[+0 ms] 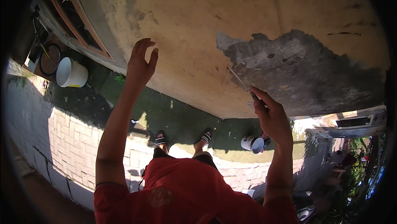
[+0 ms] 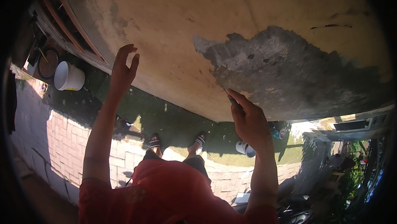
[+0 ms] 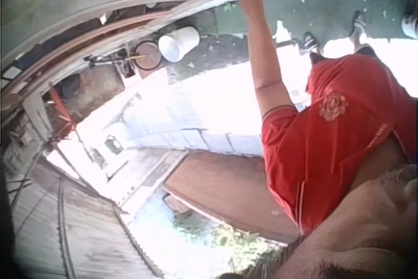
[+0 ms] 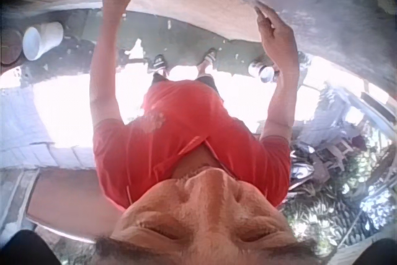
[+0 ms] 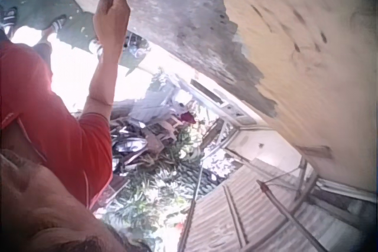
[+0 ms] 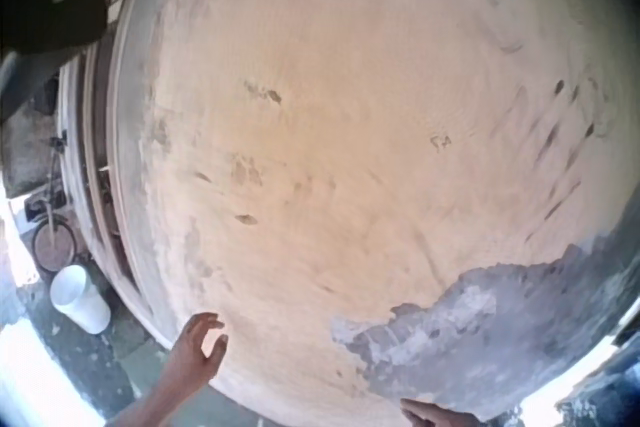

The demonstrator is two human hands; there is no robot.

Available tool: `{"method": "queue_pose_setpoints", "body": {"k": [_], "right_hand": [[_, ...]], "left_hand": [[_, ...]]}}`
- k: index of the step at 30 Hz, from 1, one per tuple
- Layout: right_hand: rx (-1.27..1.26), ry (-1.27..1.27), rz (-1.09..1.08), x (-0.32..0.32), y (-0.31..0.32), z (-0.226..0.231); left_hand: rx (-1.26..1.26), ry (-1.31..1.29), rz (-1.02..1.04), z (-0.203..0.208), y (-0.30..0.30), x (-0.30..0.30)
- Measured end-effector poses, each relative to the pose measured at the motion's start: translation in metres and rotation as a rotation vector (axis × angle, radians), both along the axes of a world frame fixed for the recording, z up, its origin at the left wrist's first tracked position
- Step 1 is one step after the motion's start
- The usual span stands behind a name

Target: The person uses a scraper to remove peeling paint and plaster from an exterior wall, occasionally picking off loose pieces by hand.

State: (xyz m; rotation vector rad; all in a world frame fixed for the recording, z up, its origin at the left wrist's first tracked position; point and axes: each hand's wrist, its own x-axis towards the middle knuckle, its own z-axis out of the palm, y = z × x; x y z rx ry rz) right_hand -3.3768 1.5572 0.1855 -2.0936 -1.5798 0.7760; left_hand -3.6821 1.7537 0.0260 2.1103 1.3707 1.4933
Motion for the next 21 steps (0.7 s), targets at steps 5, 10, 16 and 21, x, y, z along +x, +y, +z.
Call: {"method": "queue_pose_setpoints", "body": {"k": [5,10,16,21], "right_hand": [[0.12,-0.125,-0.053,-0.004,0.019,0.026],[0.184,-0.225,0.0,-0.029,0.038,0.013],[0.338,-0.311,0.07,-0.048,0.062,-0.04],[0.318,0.105,-0.089,-0.026,0.03,-0.041]], "left_hand": [[0.081,-0.028,-0.159,0.046,0.001,0.044],[-0.077,-0.164,-0.281,0.028,-0.025,0.06],[-0.351,-0.311,-0.398,-0.043,-0.062,0.061],[-0.451,-0.206,-0.388,-0.071,-0.097,0.026]]}}
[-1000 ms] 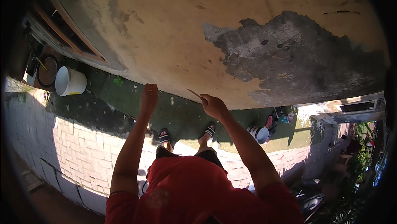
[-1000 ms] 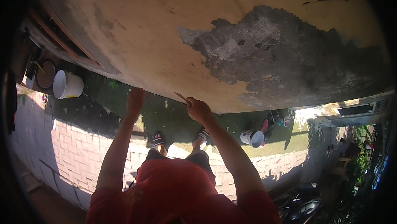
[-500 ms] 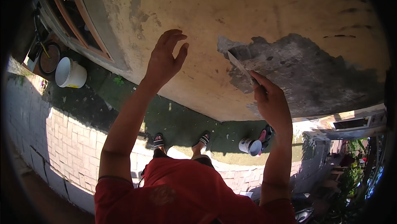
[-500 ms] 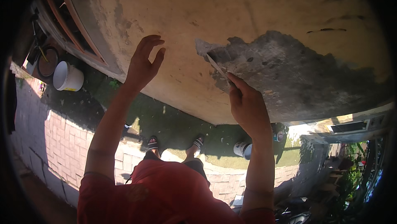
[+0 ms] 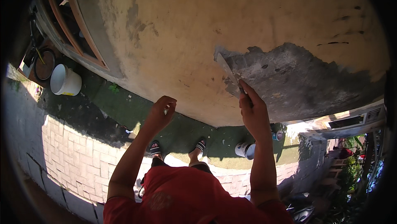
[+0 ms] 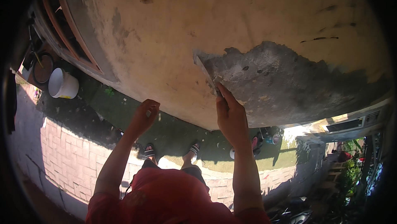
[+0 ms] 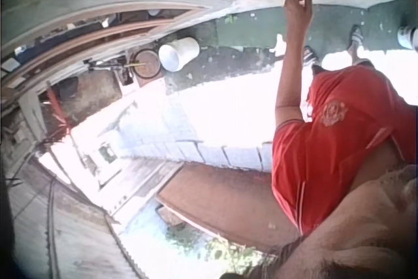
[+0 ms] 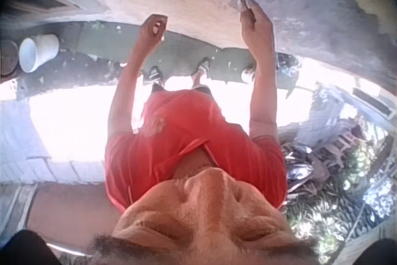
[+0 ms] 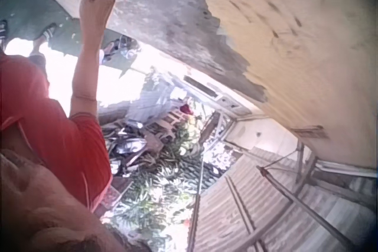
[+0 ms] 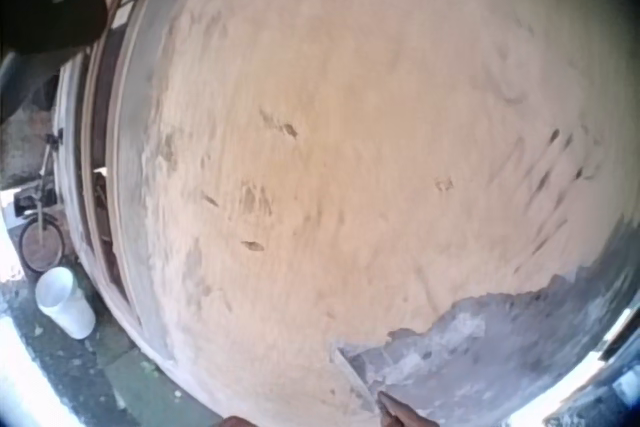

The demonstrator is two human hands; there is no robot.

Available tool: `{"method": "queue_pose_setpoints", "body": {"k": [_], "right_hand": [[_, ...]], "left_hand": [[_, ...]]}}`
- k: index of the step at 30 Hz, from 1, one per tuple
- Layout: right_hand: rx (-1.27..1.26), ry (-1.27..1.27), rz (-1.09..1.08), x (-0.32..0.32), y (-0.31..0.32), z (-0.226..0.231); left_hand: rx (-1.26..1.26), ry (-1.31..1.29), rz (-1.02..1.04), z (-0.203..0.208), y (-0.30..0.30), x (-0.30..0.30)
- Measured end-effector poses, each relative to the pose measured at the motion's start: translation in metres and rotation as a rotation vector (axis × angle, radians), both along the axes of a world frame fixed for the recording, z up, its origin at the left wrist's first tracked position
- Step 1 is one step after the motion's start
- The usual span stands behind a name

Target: The person uses a scraper to remove peeling paint and plaster from an exterior wall, occasionally picking off loose pieces by hand.

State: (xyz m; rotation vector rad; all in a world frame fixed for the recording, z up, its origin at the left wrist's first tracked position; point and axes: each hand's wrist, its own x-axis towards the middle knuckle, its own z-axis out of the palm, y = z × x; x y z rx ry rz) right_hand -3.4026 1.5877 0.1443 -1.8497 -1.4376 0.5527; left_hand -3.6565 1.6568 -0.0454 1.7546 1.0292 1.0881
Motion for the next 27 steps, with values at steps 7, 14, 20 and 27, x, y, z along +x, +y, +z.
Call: {"method": "queue_pose_setpoints", "body": {"k": [7,14,20,27], "right_hand": [[0.106,0.518,-0.21,0.015,-0.047,-0.074],[0.19,0.551,-0.147,-0.026,-0.009,-0.058],[0.175,0.656,-0.133,-0.016,-0.017,-0.064],[0.195,0.738,-0.175,-0.023,-0.02,-0.075]], "left_hand": [[-0.288,0.029,0.122,-0.091,-0.051,-0.057],[-0.26,0.152,-0.04,-0.092,-0.067,-0.028],[-0.203,0.171,-0.13,-0.077,-0.068,-0.013],[-0.184,0.25,-0.181,-0.076,-0.07,-0.02]]}}
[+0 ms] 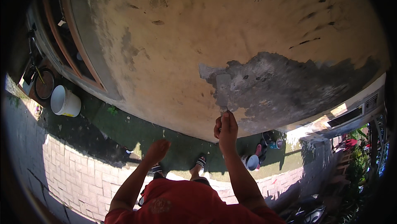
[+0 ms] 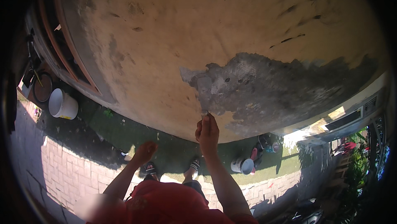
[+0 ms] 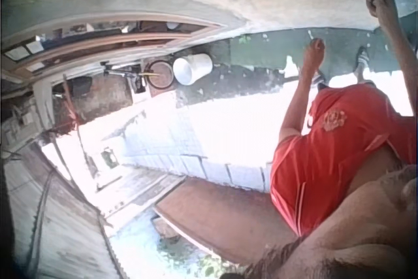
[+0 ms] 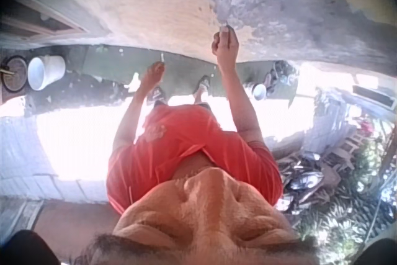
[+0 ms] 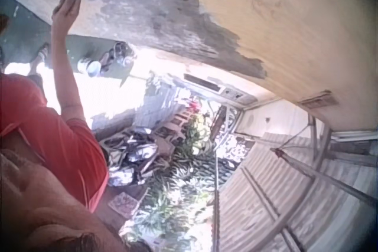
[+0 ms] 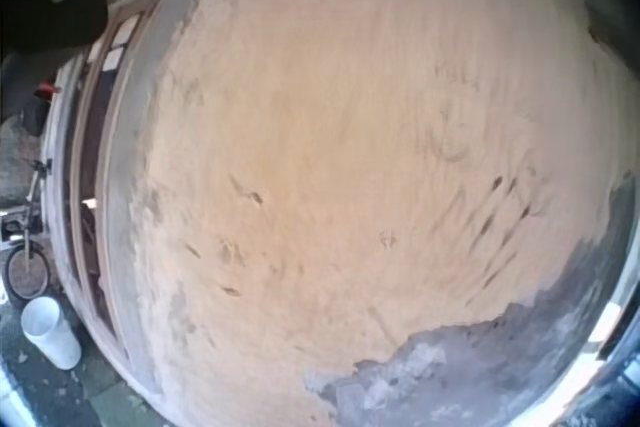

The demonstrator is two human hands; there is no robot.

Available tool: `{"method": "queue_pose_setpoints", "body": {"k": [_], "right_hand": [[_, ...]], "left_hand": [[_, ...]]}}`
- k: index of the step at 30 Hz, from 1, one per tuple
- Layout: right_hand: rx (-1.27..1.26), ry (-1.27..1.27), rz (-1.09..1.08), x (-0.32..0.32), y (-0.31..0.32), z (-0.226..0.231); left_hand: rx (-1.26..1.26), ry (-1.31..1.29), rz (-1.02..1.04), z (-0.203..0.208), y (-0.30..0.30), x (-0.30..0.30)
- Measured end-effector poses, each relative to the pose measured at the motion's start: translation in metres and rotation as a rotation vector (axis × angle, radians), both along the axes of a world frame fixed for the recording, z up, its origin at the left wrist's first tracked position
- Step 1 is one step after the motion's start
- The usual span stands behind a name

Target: The person uses a scraper to remove peeling paint and plaster from an exterior wall, occasionally picking off loose pieces by hand.

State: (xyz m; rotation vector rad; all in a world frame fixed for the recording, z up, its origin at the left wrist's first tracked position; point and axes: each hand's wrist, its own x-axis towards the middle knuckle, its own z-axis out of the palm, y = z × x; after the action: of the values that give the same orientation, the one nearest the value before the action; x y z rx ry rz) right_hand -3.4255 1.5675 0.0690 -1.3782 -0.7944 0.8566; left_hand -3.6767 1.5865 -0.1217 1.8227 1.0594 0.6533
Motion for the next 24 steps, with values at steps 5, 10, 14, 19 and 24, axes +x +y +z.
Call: {"method": "queue_pose_setpoints", "body": {"k": [5,10,14,19,24], "right_hand": [[0.0,-0.056,-0.053,-0.007,0.023,0.019],[-0.011,-0.094,-0.036,0.006,-0.001,0.0],[0.059,-0.132,-0.009,0.006,0.022,0.014],[-0.041,-0.123,-0.044,0.012,-0.005,-0.007],[0.053,-0.196,-0.017,0.009,0.012,0.007]], "left_hand": [[-0.065,0.04,0.018,-0.019,-0.008,-0.007],[-0.04,0.029,0.01,-0.012,-0.012,-0.005],[-0.047,0.003,-0.016,-0.023,-0.013,-0.006],[0.2,0.084,-0.13,-0.094,-0.013,-0.028],[-0.261,0.304,0.087,-0.163,-0.023,-0.106]]}}
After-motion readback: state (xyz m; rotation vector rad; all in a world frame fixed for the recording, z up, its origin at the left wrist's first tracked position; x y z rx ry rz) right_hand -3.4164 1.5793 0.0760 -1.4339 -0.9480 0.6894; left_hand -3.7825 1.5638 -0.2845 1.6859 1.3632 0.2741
